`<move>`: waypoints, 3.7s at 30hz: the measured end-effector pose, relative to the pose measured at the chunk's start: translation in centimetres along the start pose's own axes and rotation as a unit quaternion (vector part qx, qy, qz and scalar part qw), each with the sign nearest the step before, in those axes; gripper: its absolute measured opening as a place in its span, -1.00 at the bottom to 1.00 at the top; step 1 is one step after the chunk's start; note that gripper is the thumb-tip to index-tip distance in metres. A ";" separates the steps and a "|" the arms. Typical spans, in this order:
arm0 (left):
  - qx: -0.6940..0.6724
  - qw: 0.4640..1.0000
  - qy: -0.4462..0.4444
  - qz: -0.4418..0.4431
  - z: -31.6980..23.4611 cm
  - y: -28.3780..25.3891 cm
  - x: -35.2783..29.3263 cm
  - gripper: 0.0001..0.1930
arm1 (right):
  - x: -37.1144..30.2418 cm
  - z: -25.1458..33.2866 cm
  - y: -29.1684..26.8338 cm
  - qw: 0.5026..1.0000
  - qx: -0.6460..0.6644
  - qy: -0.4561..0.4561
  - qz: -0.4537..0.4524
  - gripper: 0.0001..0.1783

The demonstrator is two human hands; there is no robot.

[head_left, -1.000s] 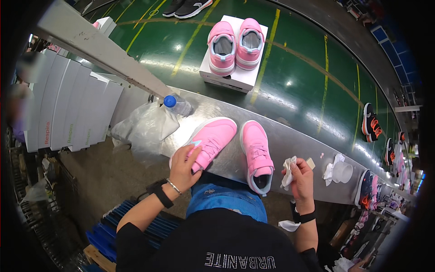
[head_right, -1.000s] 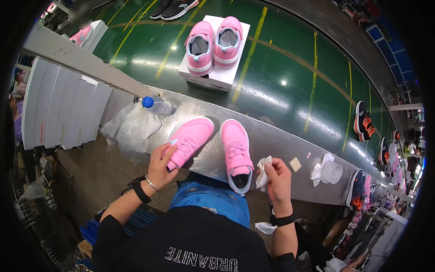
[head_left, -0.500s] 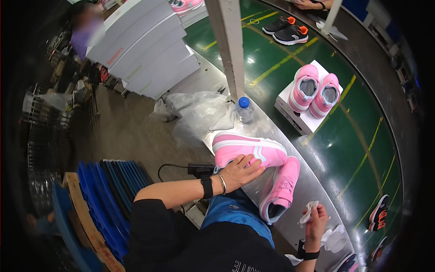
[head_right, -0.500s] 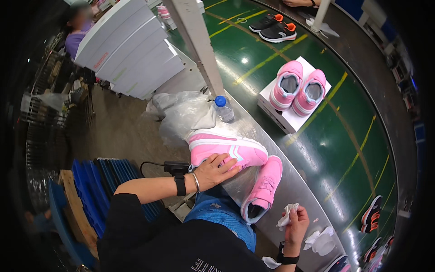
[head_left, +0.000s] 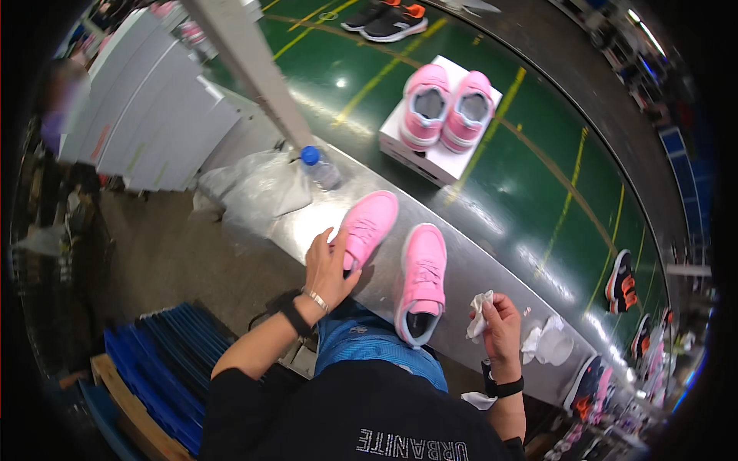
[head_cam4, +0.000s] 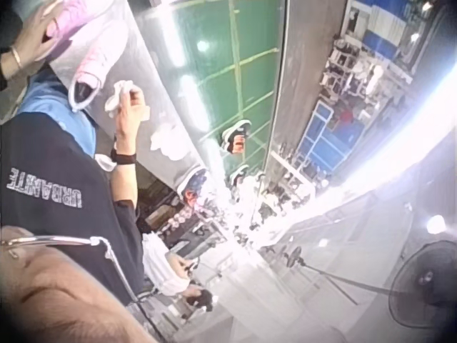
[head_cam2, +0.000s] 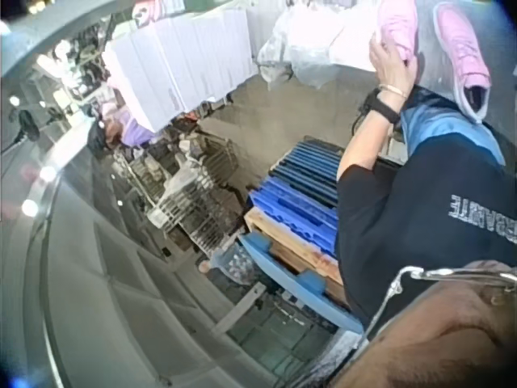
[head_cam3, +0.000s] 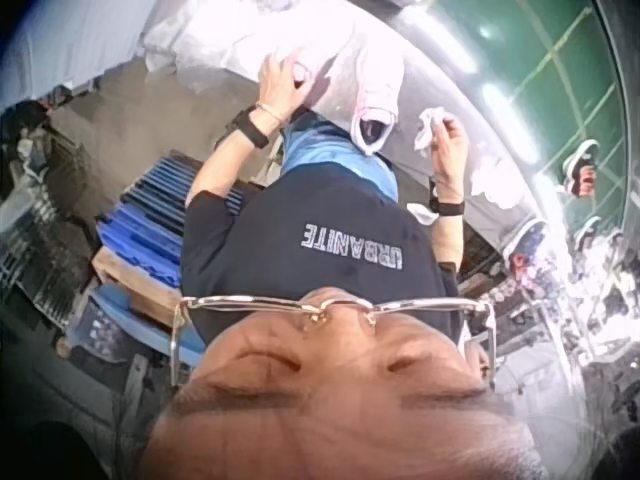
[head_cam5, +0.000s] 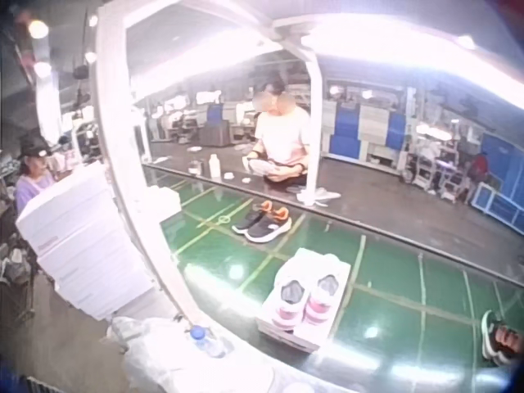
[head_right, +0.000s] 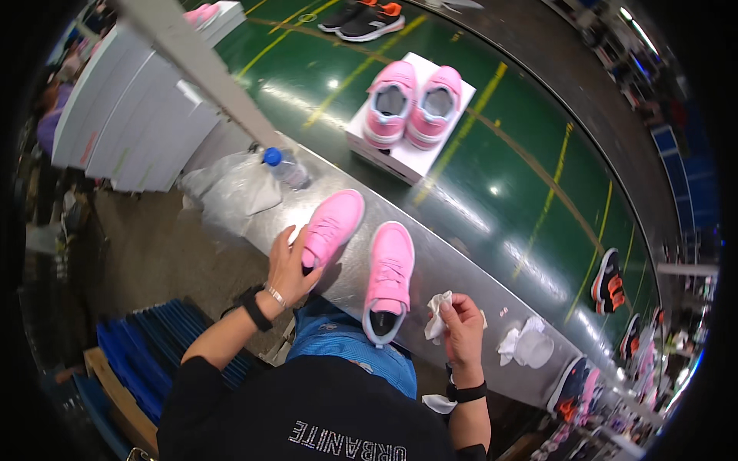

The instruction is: Clean and inspect shoes at a manufacturing quality control station.

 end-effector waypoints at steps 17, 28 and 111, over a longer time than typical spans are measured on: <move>-0.711 0.601 -0.253 0.263 -5.1 11.3 -3.0 -0.61 | -5.0 -4.0 -6.9 0.991 0.121 -0.010 -0.056 -0.88; -0.639 0.645 -0.273 0.319 -7.2 10.4 -1.3 -0.52 | -4.9 -4.2 -7.0 0.989 0.142 -0.017 -0.027 -0.89; 0.049 0.946 0.318 0.034 -8.5 9.0 -0.8 -0.71 | -3.2 -4.1 -6.1 0.999 -0.039 -0.029 -0.019 -0.86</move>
Point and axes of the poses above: each hand's wrist, its own x-axis towards the middle knuckle, its own y-axis out of the palm, z = x × y, the point moved 2 cm from there along x, towards the middle knuckle, and after that the axes turned 12 degrees about z, right-handed, at the moved point
